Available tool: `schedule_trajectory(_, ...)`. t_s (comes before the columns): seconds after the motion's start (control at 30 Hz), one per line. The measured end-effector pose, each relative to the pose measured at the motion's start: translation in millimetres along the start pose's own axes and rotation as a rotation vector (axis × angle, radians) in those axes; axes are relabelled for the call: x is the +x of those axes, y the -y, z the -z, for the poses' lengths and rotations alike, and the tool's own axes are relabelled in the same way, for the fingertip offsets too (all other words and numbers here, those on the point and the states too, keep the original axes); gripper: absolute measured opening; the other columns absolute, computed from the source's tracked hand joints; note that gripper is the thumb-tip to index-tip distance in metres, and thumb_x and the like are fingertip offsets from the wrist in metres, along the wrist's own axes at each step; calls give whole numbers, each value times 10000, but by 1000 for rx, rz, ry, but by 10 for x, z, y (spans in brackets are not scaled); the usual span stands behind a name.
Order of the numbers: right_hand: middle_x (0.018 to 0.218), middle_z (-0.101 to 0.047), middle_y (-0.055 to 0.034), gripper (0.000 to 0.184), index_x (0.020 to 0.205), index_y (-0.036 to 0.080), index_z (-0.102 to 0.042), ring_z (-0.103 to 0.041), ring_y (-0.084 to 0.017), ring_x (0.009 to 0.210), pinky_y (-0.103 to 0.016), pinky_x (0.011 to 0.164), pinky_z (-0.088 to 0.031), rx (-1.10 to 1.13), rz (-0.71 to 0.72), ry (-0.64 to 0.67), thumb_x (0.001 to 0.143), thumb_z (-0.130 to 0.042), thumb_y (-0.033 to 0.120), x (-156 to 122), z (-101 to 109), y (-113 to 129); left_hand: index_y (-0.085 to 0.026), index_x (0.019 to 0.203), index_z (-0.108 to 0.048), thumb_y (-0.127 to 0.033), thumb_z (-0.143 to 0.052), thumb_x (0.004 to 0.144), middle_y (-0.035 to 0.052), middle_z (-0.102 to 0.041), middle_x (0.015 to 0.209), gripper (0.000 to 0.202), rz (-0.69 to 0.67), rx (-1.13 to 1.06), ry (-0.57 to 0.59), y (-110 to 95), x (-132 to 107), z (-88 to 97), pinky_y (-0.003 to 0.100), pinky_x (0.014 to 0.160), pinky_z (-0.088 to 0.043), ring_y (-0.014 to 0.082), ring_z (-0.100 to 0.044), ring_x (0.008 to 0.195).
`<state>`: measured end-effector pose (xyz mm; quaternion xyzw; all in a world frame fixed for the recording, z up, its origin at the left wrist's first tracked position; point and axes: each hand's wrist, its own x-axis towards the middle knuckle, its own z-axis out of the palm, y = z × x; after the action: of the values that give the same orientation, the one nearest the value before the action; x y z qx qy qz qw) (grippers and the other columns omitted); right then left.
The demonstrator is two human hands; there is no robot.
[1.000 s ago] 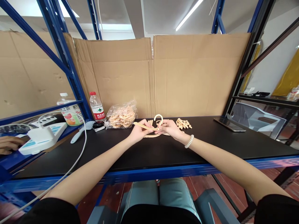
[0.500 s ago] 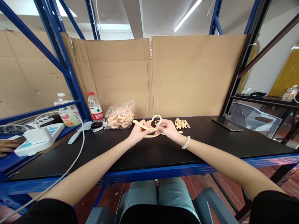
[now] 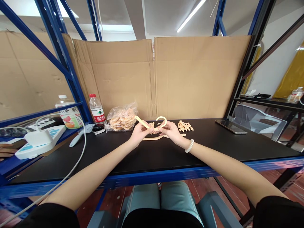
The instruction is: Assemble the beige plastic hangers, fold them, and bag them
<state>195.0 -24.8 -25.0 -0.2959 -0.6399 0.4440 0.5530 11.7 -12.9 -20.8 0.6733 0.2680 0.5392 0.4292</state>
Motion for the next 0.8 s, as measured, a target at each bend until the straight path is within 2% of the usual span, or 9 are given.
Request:
schedule_trajectory(0.07,806,-680,-14,267,735,187,-592,-661,-156,761,-255,621,-550,-15,7,-15,654,-755,382,0,16,22,-163,805,-522,-338,-831,645,-4,-665,711,390,16,-10,-27,-7,0,-10,313,710,-533,158,-660,682)
schedule_trajectory(0.2,677,-606,10,249,696,169,-644,-588,-117,665,-240,602,-526,-32,-37,-50,697,-715,408,32,81,42,-174,839,-498,-336,-811,665,-26,-632,720,393,47,-25,-42,-26,-2,-34,307,707,-539,149,-662,673)
schedule_trajectory(0.33,645,-605,12,281,699,160,-663,-579,-107,617,-244,595,-520,-37,-59,4,685,-730,432,54,107,30,-175,837,-506,-317,-813,663,-32,-620,735,381,108,-44,-34,-30,-13,-45,323,736,-549,141,-664,677)
schedule_trajectory(0.47,647,-644,15,323,791,167,-664,-605,-113,616,-228,570,-508,-46,-34,72,639,-783,425,35,54,32,-160,785,-561,-297,-838,637,-6,-650,773,342,161,-25,62,-9,-31,-59,345,777,-552,164,-673,753)
schedule_trajectory(0.57,670,-668,1,349,802,167,-654,-625,-120,618,-234,573,-516,-53,-40,76,622,-800,428,55,53,42,-151,807,-624,-302,-835,646,29,-692,798,306,190,-19,135,10,-32,-64,360,787,-546,180,-675,776)
schedule_trajectory(0.67,669,-670,-8,350,824,165,-666,-621,-120,615,-242,585,-524,-83,-26,14,650,-777,448,145,171,34,-144,821,-665,-291,-839,637,48,-707,780,293,203,-52,80,8,-19,-50,348,756,-535,177,-672,734)
schedule_trajectory(0.8,661,-656,-12,310,815,159,-664,-587,-111,582,-258,596,-514,-155,26,-137,711,-718,446,299,496,-12,-134,819,-688,-258,-856,605,55,-703,765,299,272,-127,-14,-26,-6,-35,312,722,-518,163,-667,715)
